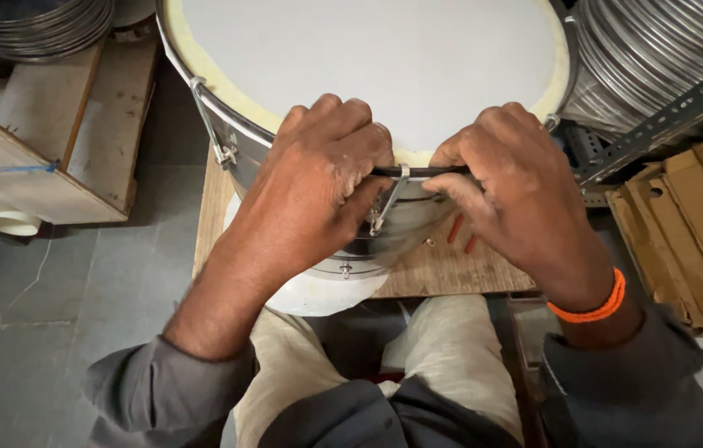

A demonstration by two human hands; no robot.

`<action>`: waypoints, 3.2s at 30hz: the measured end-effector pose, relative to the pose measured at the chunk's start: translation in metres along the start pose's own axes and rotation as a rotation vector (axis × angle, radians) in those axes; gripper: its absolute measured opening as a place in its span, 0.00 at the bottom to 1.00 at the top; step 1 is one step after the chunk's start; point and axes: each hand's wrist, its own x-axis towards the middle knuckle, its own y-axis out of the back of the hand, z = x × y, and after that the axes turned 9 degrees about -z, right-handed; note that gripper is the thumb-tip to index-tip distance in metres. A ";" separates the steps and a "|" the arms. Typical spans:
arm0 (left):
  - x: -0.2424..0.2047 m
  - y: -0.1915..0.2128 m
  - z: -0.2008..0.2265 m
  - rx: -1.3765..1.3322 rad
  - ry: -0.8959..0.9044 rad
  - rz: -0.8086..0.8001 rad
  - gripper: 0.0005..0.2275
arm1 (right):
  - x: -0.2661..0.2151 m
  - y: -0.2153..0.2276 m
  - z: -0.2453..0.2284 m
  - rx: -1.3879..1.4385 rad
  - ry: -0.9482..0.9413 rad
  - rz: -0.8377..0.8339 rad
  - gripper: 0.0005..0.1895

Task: The person is assembling a metal drum by attaching a white drumhead to the shell. They use a wrench to tighten the tension rods around the rim and occasionally tap the drumhead to check the tension.

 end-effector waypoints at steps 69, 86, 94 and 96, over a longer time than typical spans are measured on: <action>-0.001 -0.004 0.003 -0.060 0.028 0.036 0.08 | 0.000 -0.009 -0.008 0.009 -0.016 0.056 0.11; 0.004 -0.009 0.002 -0.005 0.018 0.029 0.10 | -0.056 -0.140 -0.053 0.370 -0.390 0.311 0.16; 0.008 -0.001 0.006 0.003 0.047 -0.009 0.09 | -0.036 -0.153 -0.052 0.307 -0.396 0.422 0.11; 0.007 -0.002 0.006 0.007 0.051 -0.022 0.09 | -0.039 -0.158 -0.054 0.366 -0.426 0.427 0.11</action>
